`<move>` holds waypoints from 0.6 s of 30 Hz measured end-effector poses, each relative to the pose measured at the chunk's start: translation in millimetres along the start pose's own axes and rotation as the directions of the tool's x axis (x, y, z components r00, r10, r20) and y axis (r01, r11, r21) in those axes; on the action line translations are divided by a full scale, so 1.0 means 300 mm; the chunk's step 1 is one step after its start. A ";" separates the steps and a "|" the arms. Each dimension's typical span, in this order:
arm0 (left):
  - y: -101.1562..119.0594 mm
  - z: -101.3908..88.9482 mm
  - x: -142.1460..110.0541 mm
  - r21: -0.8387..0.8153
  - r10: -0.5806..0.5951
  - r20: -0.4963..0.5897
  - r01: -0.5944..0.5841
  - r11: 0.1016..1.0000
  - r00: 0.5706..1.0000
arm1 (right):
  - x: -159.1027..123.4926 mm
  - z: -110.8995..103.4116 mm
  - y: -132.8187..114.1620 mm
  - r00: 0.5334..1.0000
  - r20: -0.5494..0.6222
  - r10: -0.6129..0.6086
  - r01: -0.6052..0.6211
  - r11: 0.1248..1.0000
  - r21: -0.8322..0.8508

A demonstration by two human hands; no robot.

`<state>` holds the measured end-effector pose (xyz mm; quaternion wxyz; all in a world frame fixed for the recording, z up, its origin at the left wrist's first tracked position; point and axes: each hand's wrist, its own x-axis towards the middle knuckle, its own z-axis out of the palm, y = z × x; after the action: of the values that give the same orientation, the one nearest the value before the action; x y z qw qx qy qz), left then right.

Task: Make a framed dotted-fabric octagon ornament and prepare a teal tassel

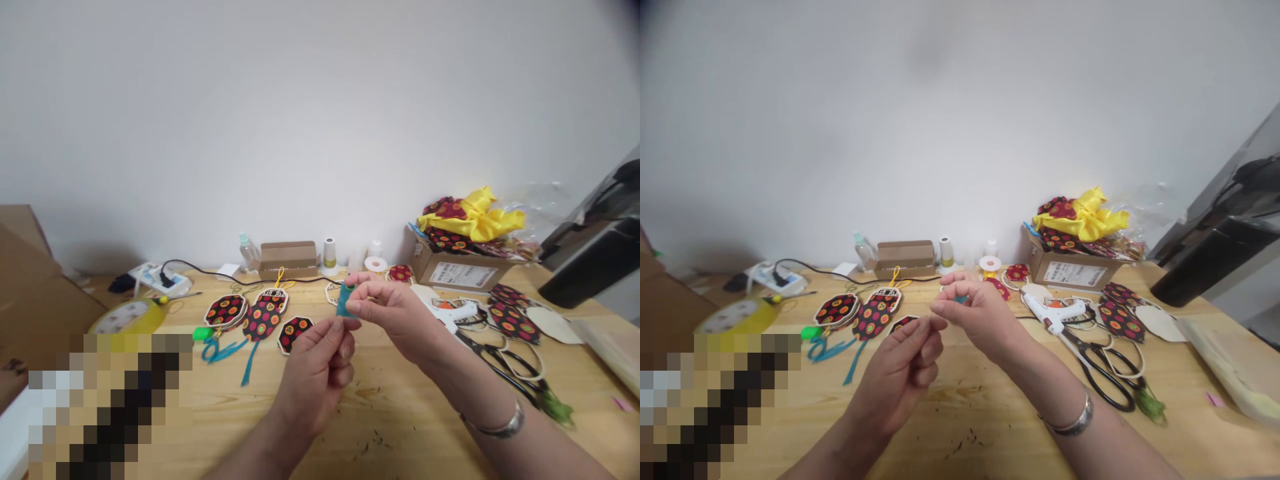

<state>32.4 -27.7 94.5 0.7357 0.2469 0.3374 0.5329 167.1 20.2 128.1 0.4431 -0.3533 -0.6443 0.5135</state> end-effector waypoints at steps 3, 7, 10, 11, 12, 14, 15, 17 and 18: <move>-0.005 -0.007 0.003 0.002 -0.025 -0.012 0.025 1.000 1.000 | 0.000 0.008 0.006 0.999 -0.029 0.041 -0.040 0.999 0.024; -0.011 -0.013 0.010 0.026 -0.042 -0.016 0.043 0.999 0.999 | -0.007 0.007 0.029 0.997 -0.040 0.059 -0.059 0.998 0.022; -0.011 -0.015 0.015 0.049 -0.037 -0.039 0.039 0.998 0.999 | 0.003 0.006 0.055 0.998 -0.048 0.051 -0.051 0.999 0.009; -0.011 -0.015 0.016 0.054 -0.029 -0.048 0.031 0.998 0.998 | 0.010 0.008 0.057 0.998 -0.051 0.046 -0.046 0.999 0.001; -0.010 -0.017 0.018 0.056 -0.021 -0.056 0.024 0.998 0.998 | 0.016 0.011 0.054 0.998 -0.056 0.039 -0.040 0.999 -0.020; -0.009 -0.021 0.019 0.056 0.001 -0.068 0.003 0.998 0.998 | 0.010 0.018 0.031 0.994 -0.109 -0.030 0.019 0.994 -0.106; -0.008 -0.024 0.020 0.054 0.011 -0.073 -0.007 0.999 0.997 | -0.008 0.018 0.014 0.981 -0.164 -0.100 0.073 0.984 -0.165; -0.007 -0.030 0.023 0.049 0.026 -0.082 -0.022 0.999 0.996 | -0.089 0.001 -0.009 0.914 -0.310 -0.261 0.182 0.948 -0.262; -0.006 -0.033 0.024 0.045 0.028 -0.085 -0.025 0.999 0.996 | -0.152 -0.021 -0.005 0.872 -0.390 -0.297 0.204 0.943 -0.262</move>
<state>27.5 -21.3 84.9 0.7078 0.2441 0.3770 0.5453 189.2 -19.4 120.6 0.5952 -0.4147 -0.6240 0.2905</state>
